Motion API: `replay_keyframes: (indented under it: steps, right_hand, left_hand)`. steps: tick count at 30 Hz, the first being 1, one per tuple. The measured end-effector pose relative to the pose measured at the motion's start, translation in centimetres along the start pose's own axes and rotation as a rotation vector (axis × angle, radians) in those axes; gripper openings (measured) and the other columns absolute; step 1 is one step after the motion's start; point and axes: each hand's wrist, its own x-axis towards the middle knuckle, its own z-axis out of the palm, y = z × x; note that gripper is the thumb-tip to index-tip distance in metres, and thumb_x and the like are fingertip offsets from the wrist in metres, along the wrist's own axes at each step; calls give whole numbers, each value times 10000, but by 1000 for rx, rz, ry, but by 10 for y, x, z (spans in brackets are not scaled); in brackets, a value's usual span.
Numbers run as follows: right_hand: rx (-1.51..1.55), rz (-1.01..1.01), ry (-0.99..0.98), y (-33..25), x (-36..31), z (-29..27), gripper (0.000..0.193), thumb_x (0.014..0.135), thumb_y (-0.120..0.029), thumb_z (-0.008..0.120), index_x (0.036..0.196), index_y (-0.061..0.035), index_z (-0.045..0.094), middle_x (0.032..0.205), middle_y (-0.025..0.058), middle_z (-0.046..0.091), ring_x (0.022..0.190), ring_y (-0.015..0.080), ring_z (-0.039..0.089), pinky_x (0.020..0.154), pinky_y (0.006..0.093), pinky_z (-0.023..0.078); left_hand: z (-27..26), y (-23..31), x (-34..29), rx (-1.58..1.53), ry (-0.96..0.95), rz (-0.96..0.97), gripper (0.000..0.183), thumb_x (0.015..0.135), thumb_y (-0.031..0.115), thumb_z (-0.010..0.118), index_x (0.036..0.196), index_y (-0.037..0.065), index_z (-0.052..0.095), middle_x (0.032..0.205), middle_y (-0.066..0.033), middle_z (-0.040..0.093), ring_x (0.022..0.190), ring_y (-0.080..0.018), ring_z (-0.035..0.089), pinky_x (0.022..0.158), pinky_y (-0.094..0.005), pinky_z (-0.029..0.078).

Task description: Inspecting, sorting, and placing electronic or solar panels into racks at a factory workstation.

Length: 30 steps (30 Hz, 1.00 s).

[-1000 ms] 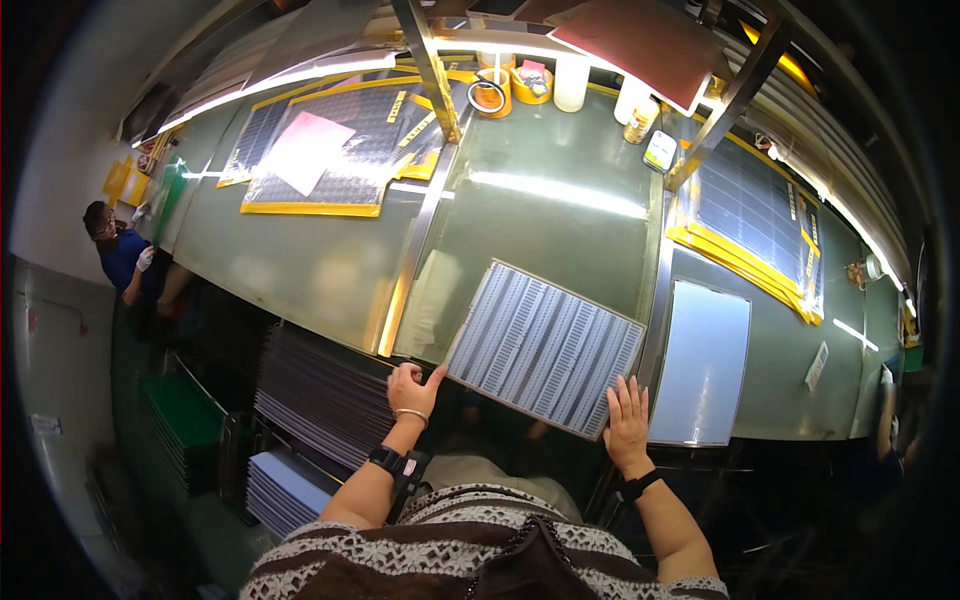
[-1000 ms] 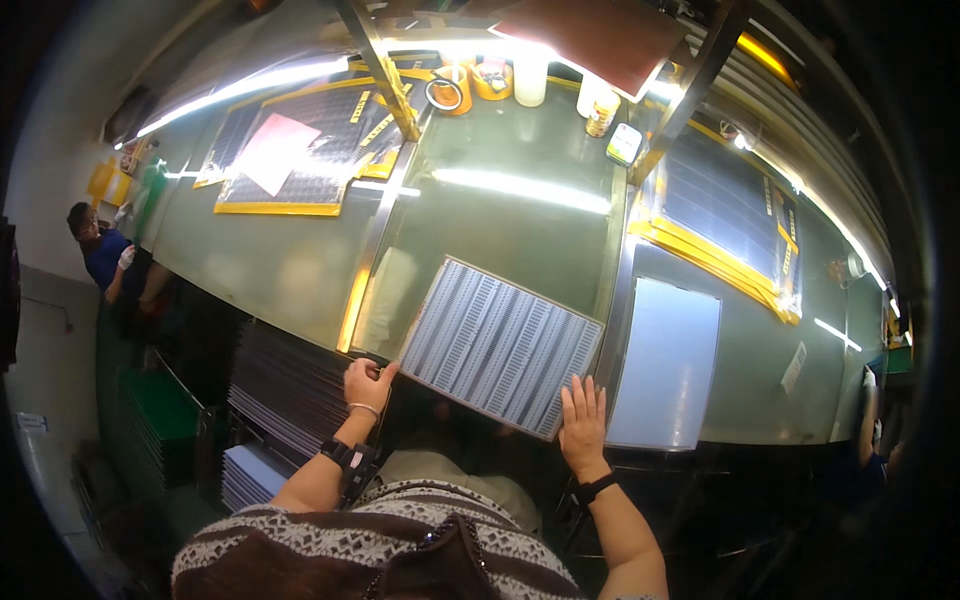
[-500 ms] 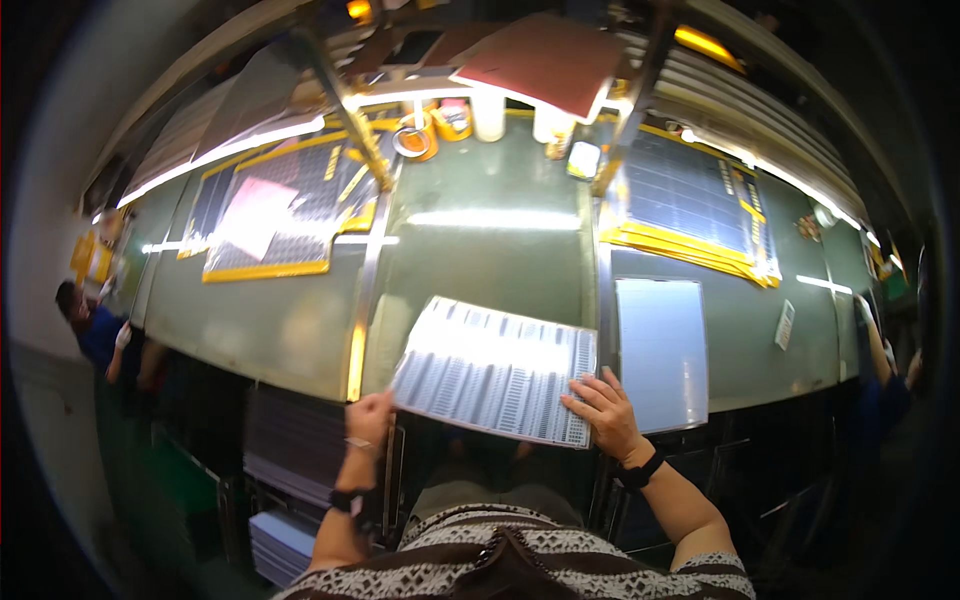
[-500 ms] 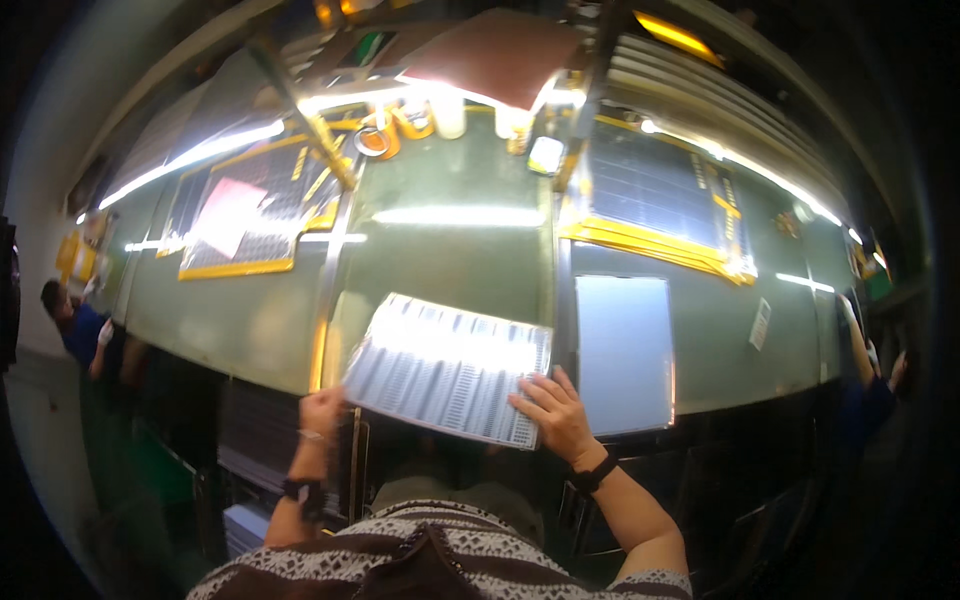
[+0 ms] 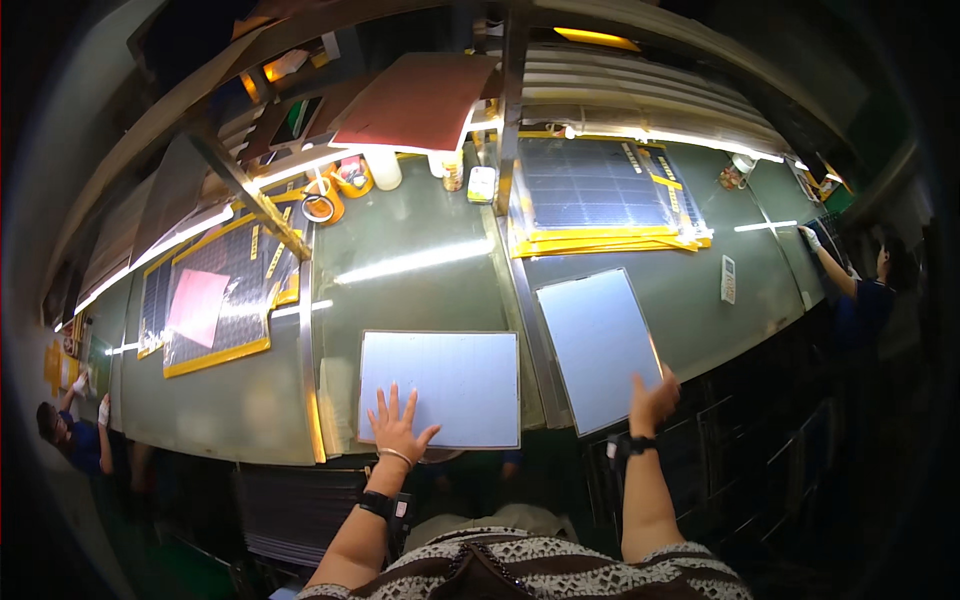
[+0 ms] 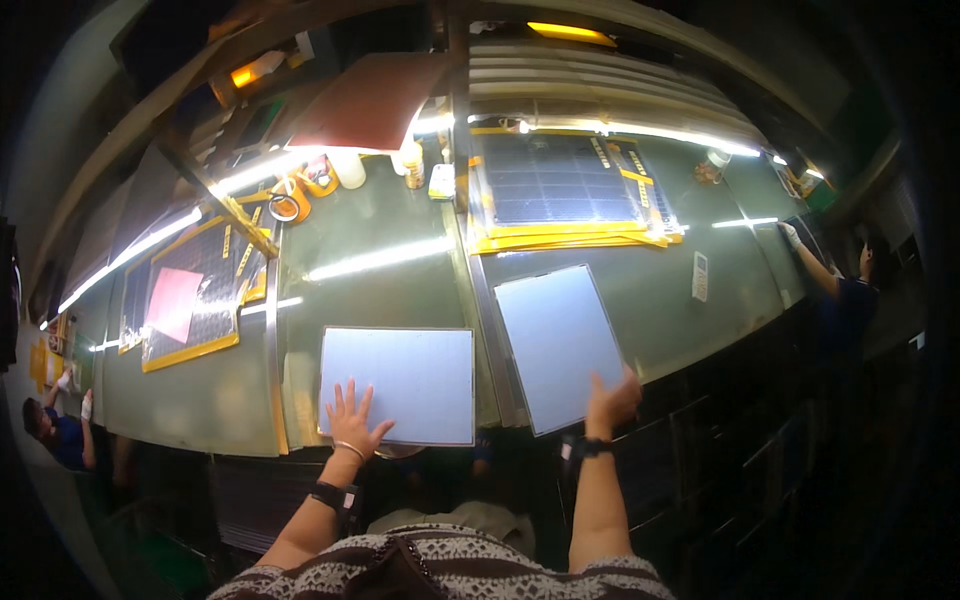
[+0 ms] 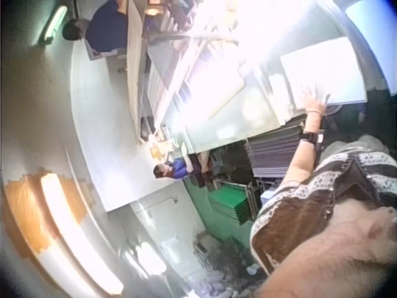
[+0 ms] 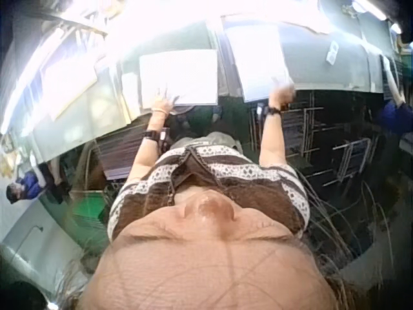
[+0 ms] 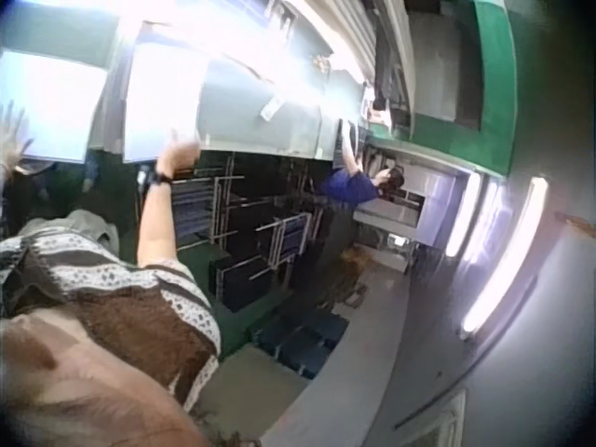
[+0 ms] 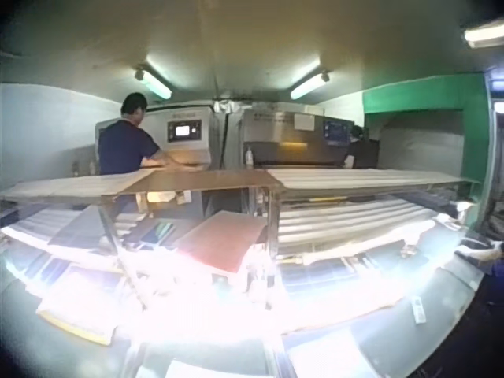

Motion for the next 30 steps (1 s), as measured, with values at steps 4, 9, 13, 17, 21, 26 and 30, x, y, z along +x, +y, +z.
replay_keyframes:
  steps: [4, 9, 13, 17, 21, 26, 30]
  right_hand:
    - [634, 1181, -378, 92, -26, -25, 465, 756, -477, 610, 799, -18, 552, 733, 73, 550, 645, 197, 529, 534, 344, 403]
    - [1241, 1023, -380, 60, -17, -37, 85, 844, -185, 548, 832, -101, 542, 732, -1, 539, 643, 123, 533, 553, 269, 446]
    - [1332, 762, -222, 3, 20, -115, 54, 836, -75, 524, 835, -36, 561, 696, -3, 540, 616, 107, 527, 541, 254, 449]
    - [633, -232, -248, -64, 18, -181, 195, 826, -25, 472, 988, 33, 566, 925, 115, 627, 829, 230, 617, 720, 288, 486]
    - [315, -682, -564, -68, -24, -154, 312, 753, -95, 565, 1049, -4, 529, 1184, 194, 485, 1103, 425, 429, 944, 441, 346]
    - [282, -517, -677, -68, -80, -110, 374, 713, -224, 666, 975, -4, 515, 1177, 264, 463, 1103, 460, 417, 918, 452, 372]
    - [372, -470, -693, -73, -79, -105, 308, 736, -200, 636, 943, -6, 516, 1146, 262, 488, 1069, 458, 451, 885, 434, 405]
  left_hand:
    - [22, 19, -19, 1, -43, -109, 768, 693, 495, 615, 1332, 181, 327, 1421, -164, 147, 1307, -384, 82, 983, -597, 114]
    - [4, 45, 5, 4, 52, -21, 682, 739, 406, 616, 1294, 91, 374, 1379, -207, 232, 1282, -405, 157, 989, -567, 153]
    - [-16, 93, 57, -927, -283, 98, 466, 825, 325, 559, 1173, 25, 483, 1248, -190, 429, 1213, -289, 354, 983, -405, 284]
    - [-32, 189, 70, -1884, -973, -55, 835, 769, 674, 335, 1328, 57, 274, 1357, -126, 321, 1244, -289, 296, 1018, -451, 224]
    - [4, 233, 63, -2550, -1285, -264, 825, 743, 685, 397, 1291, 68, 363, 1319, -137, 377, 1218, -306, 329, 1024, -457, 211]
    - [49, 225, 46, -2476, -1197, -615, 856, 692, 712, 447, 1240, 56, 426, 1274, -141, 423, 1172, -311, 379, 987, -445, 294]
    - [61, 213, 47, -2594, -1235, -542, 886, 675, 733, 434, 1242, 52, 422, 1277, -144, 418, 1173, -320, 376, 985, -457, 291]
